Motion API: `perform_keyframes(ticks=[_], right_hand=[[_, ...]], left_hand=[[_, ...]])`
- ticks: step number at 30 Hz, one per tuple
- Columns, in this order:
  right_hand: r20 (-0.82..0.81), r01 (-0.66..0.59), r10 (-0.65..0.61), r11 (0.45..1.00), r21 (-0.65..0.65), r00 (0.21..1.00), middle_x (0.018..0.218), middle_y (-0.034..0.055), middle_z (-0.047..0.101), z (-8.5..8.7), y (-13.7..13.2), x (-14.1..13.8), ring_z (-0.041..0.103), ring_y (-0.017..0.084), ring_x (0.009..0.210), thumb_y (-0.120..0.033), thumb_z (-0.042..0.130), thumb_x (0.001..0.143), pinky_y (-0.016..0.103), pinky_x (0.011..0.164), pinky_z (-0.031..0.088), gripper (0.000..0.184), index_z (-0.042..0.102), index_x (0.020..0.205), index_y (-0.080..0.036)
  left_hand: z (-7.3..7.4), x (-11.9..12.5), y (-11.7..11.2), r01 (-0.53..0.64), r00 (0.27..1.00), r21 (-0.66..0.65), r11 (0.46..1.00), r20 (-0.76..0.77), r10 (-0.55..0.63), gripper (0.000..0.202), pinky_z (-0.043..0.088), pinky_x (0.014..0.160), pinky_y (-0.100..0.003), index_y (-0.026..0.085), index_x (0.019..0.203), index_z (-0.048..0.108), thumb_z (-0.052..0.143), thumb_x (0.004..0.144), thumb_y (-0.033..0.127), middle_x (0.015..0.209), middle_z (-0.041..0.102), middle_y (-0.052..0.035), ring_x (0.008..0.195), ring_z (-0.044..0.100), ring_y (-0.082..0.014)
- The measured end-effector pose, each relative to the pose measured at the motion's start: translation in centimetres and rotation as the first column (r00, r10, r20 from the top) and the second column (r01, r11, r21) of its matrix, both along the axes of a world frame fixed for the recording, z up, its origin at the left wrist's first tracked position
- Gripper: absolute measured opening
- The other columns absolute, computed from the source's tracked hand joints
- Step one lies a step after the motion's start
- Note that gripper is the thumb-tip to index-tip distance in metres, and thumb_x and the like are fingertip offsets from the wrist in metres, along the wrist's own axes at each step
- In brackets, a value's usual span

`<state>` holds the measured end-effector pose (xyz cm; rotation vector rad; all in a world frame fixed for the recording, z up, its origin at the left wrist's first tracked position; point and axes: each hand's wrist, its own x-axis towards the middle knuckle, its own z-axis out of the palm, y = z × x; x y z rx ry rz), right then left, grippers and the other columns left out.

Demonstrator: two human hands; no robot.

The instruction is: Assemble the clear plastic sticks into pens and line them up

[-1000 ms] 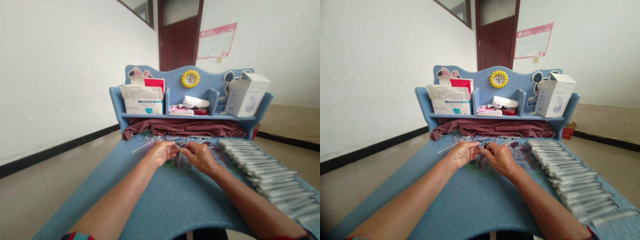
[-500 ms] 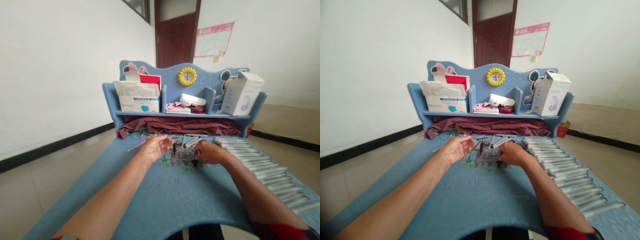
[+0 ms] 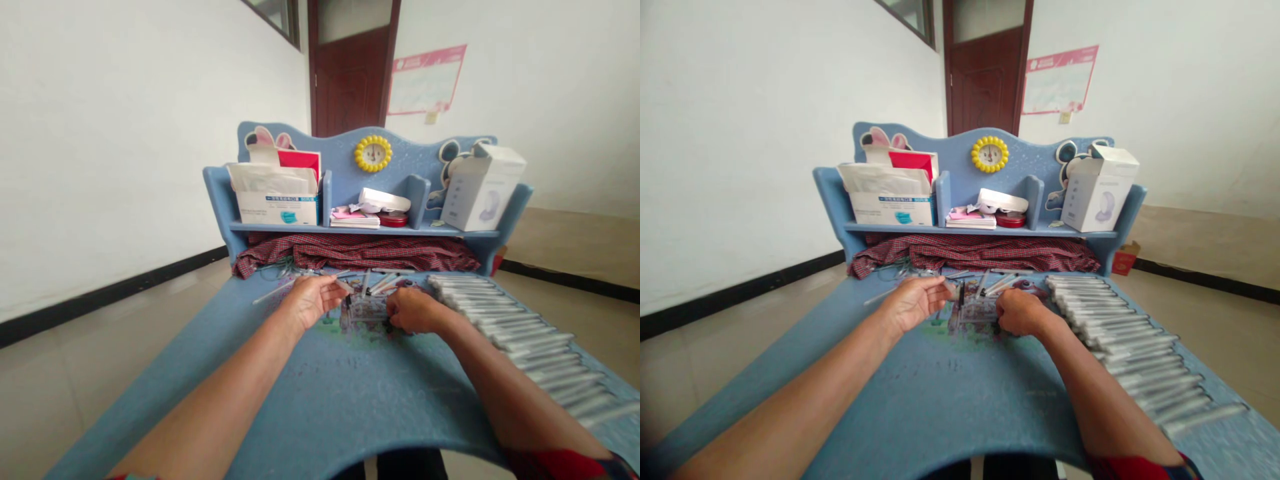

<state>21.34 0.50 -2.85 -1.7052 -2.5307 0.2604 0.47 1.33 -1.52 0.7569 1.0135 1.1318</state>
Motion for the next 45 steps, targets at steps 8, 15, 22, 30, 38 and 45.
perform_keyframes(ticks=[8,15,22,30,38,45], right_hand=[[-0.641,-0.142,0.002,0.976,-0.167,0.768,0.052,-0.0021,0.056,0.6,-1.3,-1.4,0.048,0.008,0.042,-0.022,0.049,0.073,0.017,0.042,0.037,0.011,0.056,0.076,-0.015],[-0.757,-0.194,-0.02,0.962,-0.193,0.653,0.049,-0.0033,0.055,0.6,-2.1,-2.6,0.046,0.007,0.038,-0.026,0.052,0.073,0.018,0.04,0.039,0.012,0.054,0.075,-0.014],[-0.741,-0.184,-0.021,0.964,-0.194,0.671,0.048,-0.0036,0.054,0.4,-2.1,-2.8,0.046,0.006,0.036,-0.026,0.052,0.074,0.017,0.037,0.039,0.011,0.054,0.074,-0.015],[-0.732,-0.173,-0.03,0.964,-0.2,0.681,0.049,-0.0035,0.054,0.2,-2.0,-3.0,0.046,0.007,0.036,-0.026,0.051,0.074,0.017,0.037,0.039,0.012,0.055,0.073,-0.015],[-0.732,-0.166,-0.026,0.968,-0.189,0.681,0.048,-0.0033,0.054,0.0,-2.0,-3.0,0.046,0.007,0.036,-0.026,0.05,0.075,0.018,0.037,0.038,0.013,0.056,0.074,-0.014],[-0.744,-0.161,-0.034,0.969,-0.188,0.667,0.049,-0.0027,0.055,0.0,-2.0,-3.0,0.048,0.008,0.037,-0.028,0.047,0.077,0.018,0.037,0.038,0.016,0.056,0.076,-0.014]], left_hand=[[-0.3,0.6,-0.2,-0.023,0.999,0.017,1.0,-0.033,0.023,0.012,0.046,0.038,-0.02,0.007,0.063,0.057,0.053,0.074,0.007,0.056,0.066,-0.0104,0.048,0.063,-0.0161],[-0.7,0.8,-0.4,0.005,0.998,0.063,0.998,-0.06,-0.001,0.009,0.045,0.038,-0.02,0.009,0.063,0.056,0.055,0.072,0.009,0.059,0.067,-0.0122,0.05,0.064,-0.0179],[-0.6,1.0,-0.6,-0.014,0.995,0.079,0.997,-0.097,0.022,0.009,0.045,0.037,-0.02,0.009,0.064,0.054,0.054,0.073,0.008,0.058,0.066,-0.0112,0.049,0.063,-0.0177],[-0.8,1.2,-0.7,0.002,0.988,0.107,0.994,-0.153,0.015,0.009,0.045,0.038,-0.02,0.01,0.066,0.052,0.057,0.073,0.011,0.06,0.066,-0.0109,0.048,0.063,-0.0175],[-0.7,1.5,-0.9,-0.038,0.971,0.164,0.986,-0.227,0.075,0.007,0.044,0.037,-0.02,0.011,0.069,0.05,0.056,0.073,0.011,0.062,0.066,-0.012,0.049,0.064,-0.0191],[-0.5,1.6,-1.1,-0.082,0.972,0.213,0.973,-0.2,0.126,0.013,0.044,0.037,-0.021,0.012,0.066,0.05,0.061,0.071,0.015,0.061,0.065,-0.0116,0.049,0.064,-0.0203]])
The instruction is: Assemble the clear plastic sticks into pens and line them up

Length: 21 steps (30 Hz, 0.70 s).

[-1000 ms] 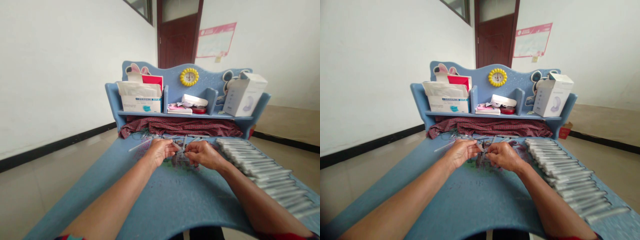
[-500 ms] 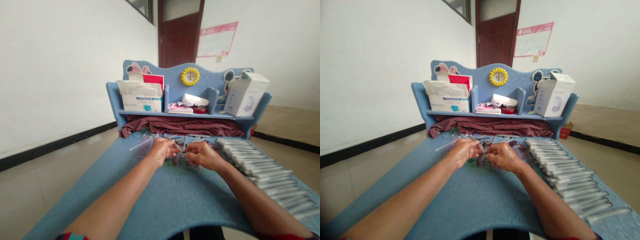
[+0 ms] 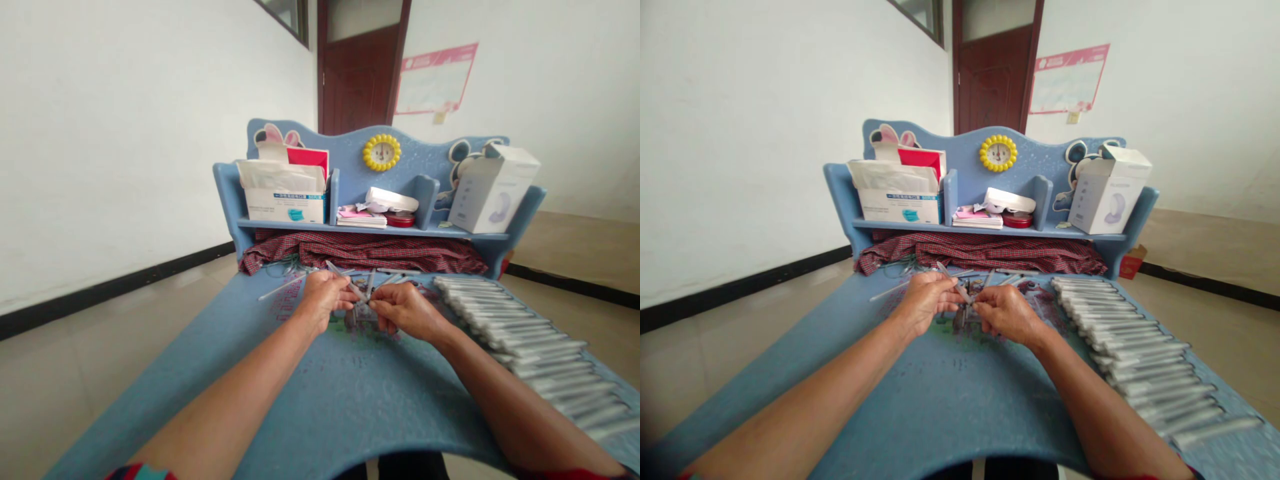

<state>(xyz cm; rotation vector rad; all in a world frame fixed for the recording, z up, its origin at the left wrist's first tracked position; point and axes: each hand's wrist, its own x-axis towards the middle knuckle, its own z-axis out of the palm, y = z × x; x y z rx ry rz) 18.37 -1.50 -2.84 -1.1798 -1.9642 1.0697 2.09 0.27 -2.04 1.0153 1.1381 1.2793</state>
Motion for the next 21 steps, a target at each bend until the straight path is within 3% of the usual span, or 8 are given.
perform_keyframes(ticks=[11,17,21], right_hand=[[-0.043,0.059,-0.054,0.99,0.129,0.998,0.049,-0.0015,0.056,-1.1,0.4,-0.6,0.049,0.008,0.038,-0.031,0.043,0.082,0.017,0.037,0.035,0.022,0.057,0.073,-0.015],[-0.008,0.134,-0.138,0.947,0.291,0.99,0.053,-0.0015,0.058,-1.6,0.4,-0.6,0.052,0.01,0.044,-0.029,0.05,0.078,0.019,0.042,0.037,0.017,0.06,0.081,-0.016],[0.019,0.121,-0.135,0.935,0.333,0.991,0.053,-0.0011,0.059,-1.5,0.2,-0.7,0.053,0.01,0.047,-0.027,0.047,0.08,0.02,0.045,0.038,0.017,0.06,0.079,-0.017]], left_hand=[[0.1,0.0,0.1,-0.054,0.999,0.044,0.998,-0.002,0.054,0.009,0.046,0.038,-0.019,0.011,0.069,0.05,0.057,0.072,0.014,0.062,0.065,-0.0098,0.049,0.063,-0.0164],[0.1,0.0,0.1,-0.051,0.999,0.045,0.998,0.019,0.05,0.008,0.046,0.039,-0.02,0.011,0.068,0.049,0.056,0.072,0.012,0.062,0.065,-0.0096,0.05,0.064,-0.0169],[0.2,0.0,0.0,-0.045,0.999,0.053,0.998,0.02,0.044,0.009,0.045,0.038,-0.019,0.012,0.068,0.048,0.057,0.072,0.012,0.061,0.065,-0.0093,0.049,0.063,-0.0168]])
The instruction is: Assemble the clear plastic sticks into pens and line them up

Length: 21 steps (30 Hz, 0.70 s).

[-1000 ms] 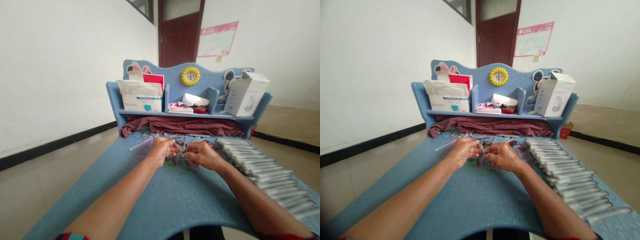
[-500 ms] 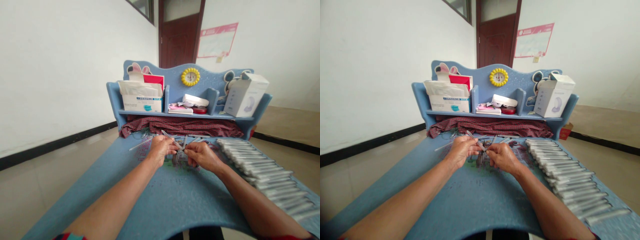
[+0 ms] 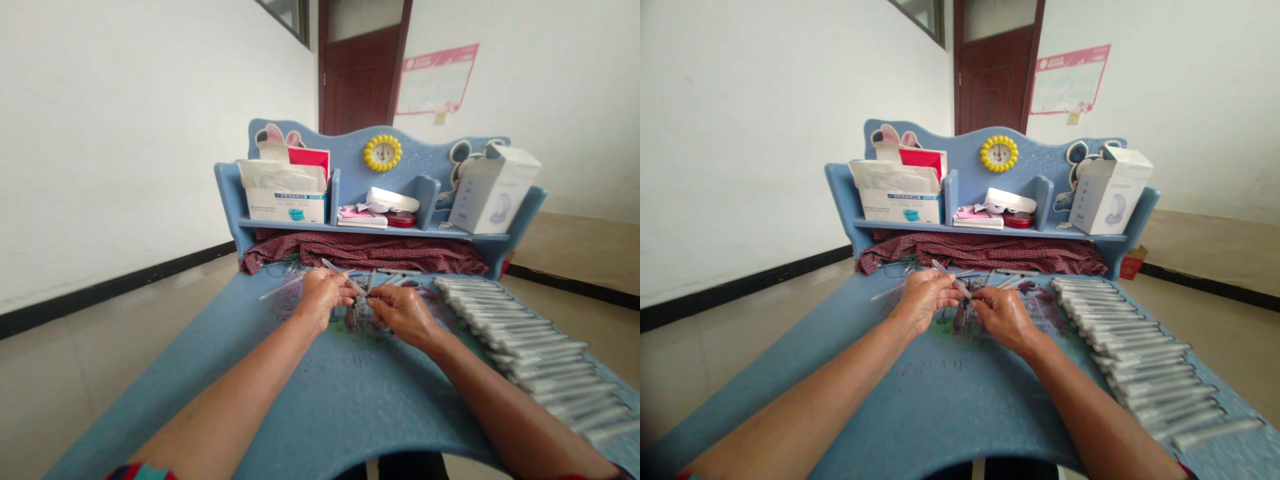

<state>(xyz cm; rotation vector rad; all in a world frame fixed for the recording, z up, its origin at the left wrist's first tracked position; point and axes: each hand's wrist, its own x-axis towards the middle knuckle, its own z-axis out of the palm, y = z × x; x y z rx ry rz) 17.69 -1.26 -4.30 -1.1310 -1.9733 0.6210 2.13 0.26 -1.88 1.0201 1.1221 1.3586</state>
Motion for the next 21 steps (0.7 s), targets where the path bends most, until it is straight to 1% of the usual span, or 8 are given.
perform_keyframes(ticks=[3,5,8,11,14,17,19,21], right_hand=[[-0.036,-0.018,0.016,0.998,-0.057,0.999,0.052,-0.0007,0.058,0.34,-0.24,-0.18,0.052,0.01,0.044,-0.028,0.045,0.081,0.02,0.044,0.038,0.02,0.059,0.073,-0.016],[-0.1,-0.039,0.022,0.985,-0.168,0.995,0.049,-0.0008,0.057,0.57,-0.38,-0.32,0.051,0.01,0.04,-0.032,0.044,0.081,0.019,0.04,0.037,0.023,0.056,0.07,-0.016],[-0.194,-0.09,0.029,0.945,-0.315,0.981,0.046,-0.0012,0.056,0.77,-0.49,-0.45,0.049,0.009,0.035,-0.036,0.042,0.082,0.019,0.036,0.035,0.027,0.051,0.067,-0.017],[-0.193,-0.102,0.039,0.937,-0.333,0.98,0.046,-0.0008,0.056,0.71,-0.42,-0.46,0.048,0.009,0.035,-0.038,0.041,0.082,0.018,0.035,0.034,0.029,0.048,0.063,-0.017],[-0.125,-0.072,0.04,0.961,-0.265,0.991,0.048,-0.001,0.056,0.39,-0.19,-0.35,0.049,0.009,0.037,-0.038,0.042,0.082,0.018,0.036,0.033,0.027,0.052,0.07,-0.016],[-0.026,0.001,-0.004,0.994,-0.111,1.0,0.05,-0.0021,0.055,0.06,-0.02,-0.16,0.049,0.01,0.041,-0.035,0.048,0.079,0.019,0.04,0.033,0.021,0.057,0.081,-0.016],[0.064,0.055,-0.057,0.998,0.04,0.996,0.051,-0.002,0.054,-0.01,-0.05,-0.05,0.048,0.009,0.044,-0.033,0.049,0.079,0.02,0.043,0.032,0.018,0.058,0.075,-0.017],[0.148,0.073,-0.099,0.982,0.173,0.984,0.051,-0.0011,0.053,0.06,-0.21,-0.02,0.047,0.01,0.048,-0.031,0.047,0.08,0.021,0.047,0.032,0.022,0.055,0.065,-0.018]], left_hand=[[-0.02,0.02,0.0,0.011,1.0,-0.006,1.0,0.028,-0.01,0.009,0.047,0.04,-0.02,0.011,0.068,0.048,0.056,0.072,0.012,0.062,0.065,-0.0097,0.049,0.063,-0.0164],[-0.05,0.01,0.02,0.026,0.999,-0.002,1.0,0.044,-0.026,0.009,0.048,0.041,-0.02,0.011,0.068,0.048,0.056,0.072,0.012,0.063,0.065,-0.0101,0.049,0.063,-0.0164],[-0.1,-0.01,0.04,0.036,0.998,0.023,0.999,0.048,-0.037,0.01,0.047,0.04,-0.02,0.011,0.069,0.049,0.059,0.071,0.013,0.063,0.066,-0.0104,0.05,0.064,-0.017],[-0.11,-0.01,0.02,0.027,0.999,0.033,0.999,0.044,-0.029,0.012,0.048,0.04,-0.02,0.011,0.069,0.049,0.06,0.07,0.014,0.063,0.066,-0.0101,0.05,0.064,-0.0173],[-0.04,0.02,-0.02,0.007,0.999,0.021,1.0,0.032,-0.008,0.011,0.048,0.04,-0.02,0.011,0.069,0.048,0.059,0.071,0.013,0.063,0.065,-0.0099,0.05,0.064,-0.0172],[0.06,0.09,-0.07,-0.011,1.0,0.02,1.0,0.024,0.011,0.01,0.048,0.04,-0.02,0.011,0.068,0.048,0.057,0.072,0.013,0.063,0.065,-0.0097,0.05,0.064,-0.0168],[0.09,0.14,-0.1,-0.01,1.0,0.023,1.0,0.02,0.01,0.009,0.047,0.04,-0.02,0.011,0.068,0.048,0.056,0.072,0.012,0.063,0.065,-0.0096,0.05,0.064,-0.0166],[0.08,0.18,-0.13,-0.005,1.0,0.025,1.0,0.013,0.005,0.009,0.047,0.04,-0.019,0.011,0.069,0.048,0.055,0.072,0.012,0.062,0.065,-0.0094,0.049,0.063,-0.0158]])
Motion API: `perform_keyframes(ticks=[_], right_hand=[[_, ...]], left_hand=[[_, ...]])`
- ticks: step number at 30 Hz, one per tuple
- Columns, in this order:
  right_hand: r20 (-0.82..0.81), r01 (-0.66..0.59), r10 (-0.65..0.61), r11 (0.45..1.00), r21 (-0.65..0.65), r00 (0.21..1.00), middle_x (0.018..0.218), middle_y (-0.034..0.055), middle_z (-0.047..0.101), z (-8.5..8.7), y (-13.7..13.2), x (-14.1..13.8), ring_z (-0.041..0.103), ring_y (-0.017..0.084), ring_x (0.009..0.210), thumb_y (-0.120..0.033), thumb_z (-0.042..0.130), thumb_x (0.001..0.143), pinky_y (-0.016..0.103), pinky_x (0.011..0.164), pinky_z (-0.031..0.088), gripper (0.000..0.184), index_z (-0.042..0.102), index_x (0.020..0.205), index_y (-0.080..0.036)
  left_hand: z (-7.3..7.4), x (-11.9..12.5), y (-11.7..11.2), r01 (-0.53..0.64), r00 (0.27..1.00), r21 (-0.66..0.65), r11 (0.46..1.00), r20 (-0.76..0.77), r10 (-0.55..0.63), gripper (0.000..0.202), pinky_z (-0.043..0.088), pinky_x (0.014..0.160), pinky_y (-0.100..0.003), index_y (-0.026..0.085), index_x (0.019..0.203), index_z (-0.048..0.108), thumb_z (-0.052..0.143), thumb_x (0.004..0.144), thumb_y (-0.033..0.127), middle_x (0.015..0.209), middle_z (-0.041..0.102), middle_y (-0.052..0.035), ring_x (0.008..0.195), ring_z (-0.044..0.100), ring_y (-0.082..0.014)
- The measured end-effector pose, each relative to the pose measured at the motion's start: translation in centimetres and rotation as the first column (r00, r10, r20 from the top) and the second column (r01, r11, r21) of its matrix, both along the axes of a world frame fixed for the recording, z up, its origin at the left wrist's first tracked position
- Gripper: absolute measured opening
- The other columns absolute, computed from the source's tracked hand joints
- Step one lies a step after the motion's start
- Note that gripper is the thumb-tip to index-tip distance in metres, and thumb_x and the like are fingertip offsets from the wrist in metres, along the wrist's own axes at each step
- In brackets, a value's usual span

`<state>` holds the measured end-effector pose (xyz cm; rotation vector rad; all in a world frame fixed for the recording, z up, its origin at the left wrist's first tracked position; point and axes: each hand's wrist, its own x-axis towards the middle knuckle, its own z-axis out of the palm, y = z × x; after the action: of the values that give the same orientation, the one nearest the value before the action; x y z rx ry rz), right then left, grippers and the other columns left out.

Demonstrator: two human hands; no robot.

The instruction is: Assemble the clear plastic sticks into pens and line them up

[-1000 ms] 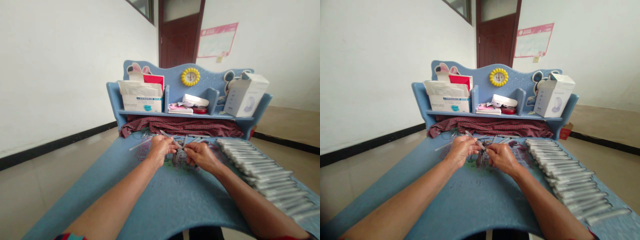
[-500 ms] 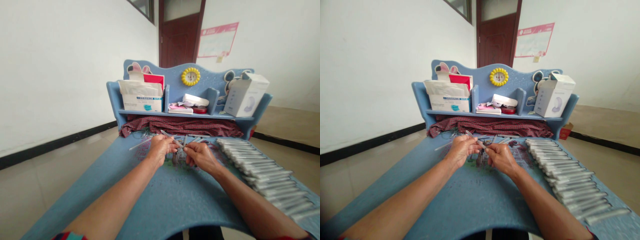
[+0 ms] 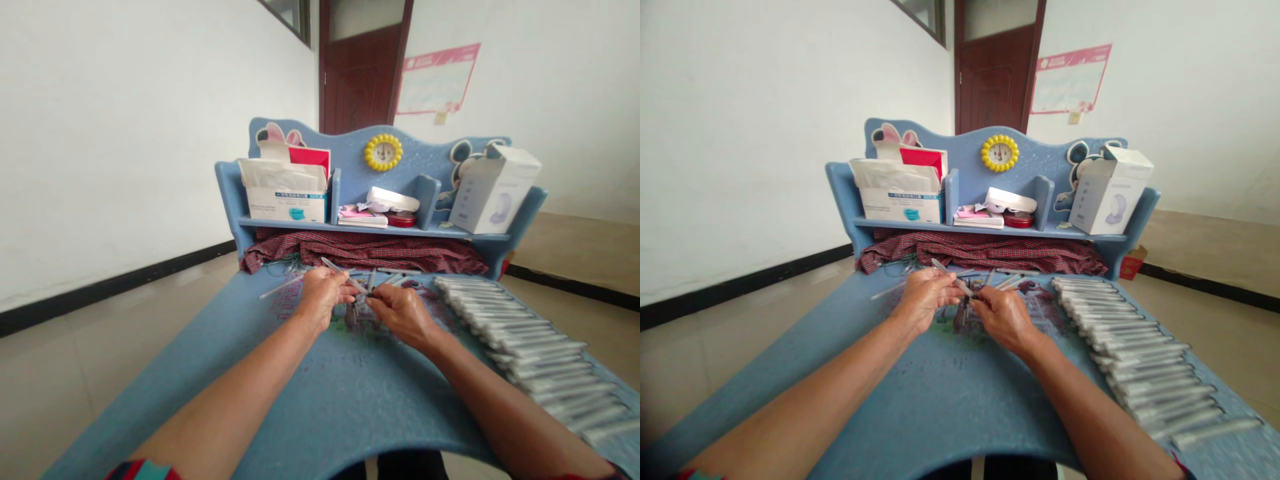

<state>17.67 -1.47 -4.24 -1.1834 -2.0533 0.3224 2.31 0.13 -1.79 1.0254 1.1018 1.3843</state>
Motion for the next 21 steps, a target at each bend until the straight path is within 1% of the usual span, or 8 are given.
perform_keyframes(ticks=[2,4,7,9,11,15,17,21], right_hand=[[0.036,-0.006,0.004,0.999,0.035,0.999,0.051,-0.0001,0.052,0.13,-0.18,-0.06,0.048,0.01,0.049,-0.032,0.044,0.082,0.022,0.05,0.033,0.029,0.051,0.057,-0.018],[-0.02,-0.053,0.052,0.994,-0.097,0.998,0.05,0.0005,0.053,0.24,-0.29,-0.18,0.049,0.01,0.046,-0.036,0.04,0.084,0.021,0.048,0.034,0.035,0.048,0.056,-0.017],[-0.218,-0.173,0.084,0.887,-0.428,0.972,0.047,0.0006,0.056,0.34,-0.23,-0.3,0.049,0.01,0.037,-0.045,0.033,0.085,0.02,0.039,0.033,0.039,0.051,0.066,-0.017],[-0.303,-0.225,0.068,0.824,-0.519,0.951,0.047,0.0005,0.056,0.38,-0.12,-0.28,0.049,0.011,0.034,-0.05,0.032,0.085,0.019,0.035,0.032,0.042,0.052,0.074,-0.016],[-0.321,-0.223,0.064,0.844,-0.488,0.945,0.047,-0.0005,0.056,0.38,-0.04,-0.22,0.048,0.01,0.035,-0.052,0.039,0.081,0.019,0.035,0.033,0.04,0.054,0.078,-0.015],[-0.29,-0.133,0.04,0.943,-0.306,0.956,0.047,-0.0042,0.053,0.21,-0.15,-0.21,0.046,0.009,0.037,-0.042,0.055,0.074,0.019,0.037,0.033,0.026,0.053,0.081,-0.017],[-0.238,-0.093,0.042,0.974,-0.207,0.97,0.047,-0.0039,0.052,0.15,-0.26,-0.23,0.045,0.008,0.039,-0.038,0.051,0.078,0.019,0.04,0.032,0.021,0.052,0.075,-0.018],[-0.112,-0.099,0.082,0.983,-0.156,0.99,0.046,-0.0014,0.051,0.19,-0.31,-0.06,0.045,0.008,0.042,-0.039,0.037,0.086,0.02,0.044,0.033,0.039,0.049,0.056,-0.017]], left_hand=[[-0.03,0.0,-0.01,0.003,1.0,0.003,1.0,-0.003,-0.003,0.009,0.047,0.04,-0.019,0.011,0.069,0.047,0.056,0.072,0.011,0.061,0.065,-0.0091,0.047,0.062,-0.0147],[-0.06,-0.04,0.0,0.01,1.0,0.01,1.0,0.0,-0.01,0.009,0.046,0.039,-0.019,0.011,0.069,0.048,0.057,0.072,0.012,0.061,0.065,-0.0086,0.045,0.061,-0.0142],[-0.08,-0.14,0.05,0.033,0.999,0.023,0.999,0.01,-0.033,0.011,0.047,0.04,-0.02,0.011,0.07,0.049,0.059,0.071,0.013,0.061,0.065,-0.0085,0.047,0.063,-0.0156],[-0.04,-0.2,0.08,0.041,0.999,0.027,0.999,0.014,-0.041,0.012,0.047,0.04,-0.02,0.011,0.07,0.049,0.06,0.071,0.015,0.062,0.065,-0.0089,0.05,0.064,-0.0168],[0.03,-0.24,0.1,0.035,0.999,0.028,0.999,0.015,-0.036,0.012,0.048,0.041,-0.02,0.011,0.07,0.049,0.06,0.071,0.016,0.063,0.065,-0.0095,0.05,0.064,-0.0174],[0.15,-0.24,0.07,0.015,1.0,0.024,1.0,0.011,-0.015,0.011,0.047,0.04,-0.019,0.011,0.071,0.049,0.059,0.072,0.016,0.063,0.066,-0.01,0.051,0.064,-0.0173],[0.13,-0.22,0.06,0.014,1.0,0.022,1.0,0.004,-0.014,0.011,0.047,0.04,-0.019,0.011,0.07,0.049,0.059,0.071,0.016,0.063,0.066,-0.0096,0.05,0.064,-0.0169],[0.05,-0.22,0.1,0.014,1.0,0.027,1.0,0.004,-0.014,0.012,0.047,0.04,-0.02,0.012,0.07,0.049,0.06,0.07,0.015,0.061,0.065,-0.0082,0.049,0.064,-0.0166]])
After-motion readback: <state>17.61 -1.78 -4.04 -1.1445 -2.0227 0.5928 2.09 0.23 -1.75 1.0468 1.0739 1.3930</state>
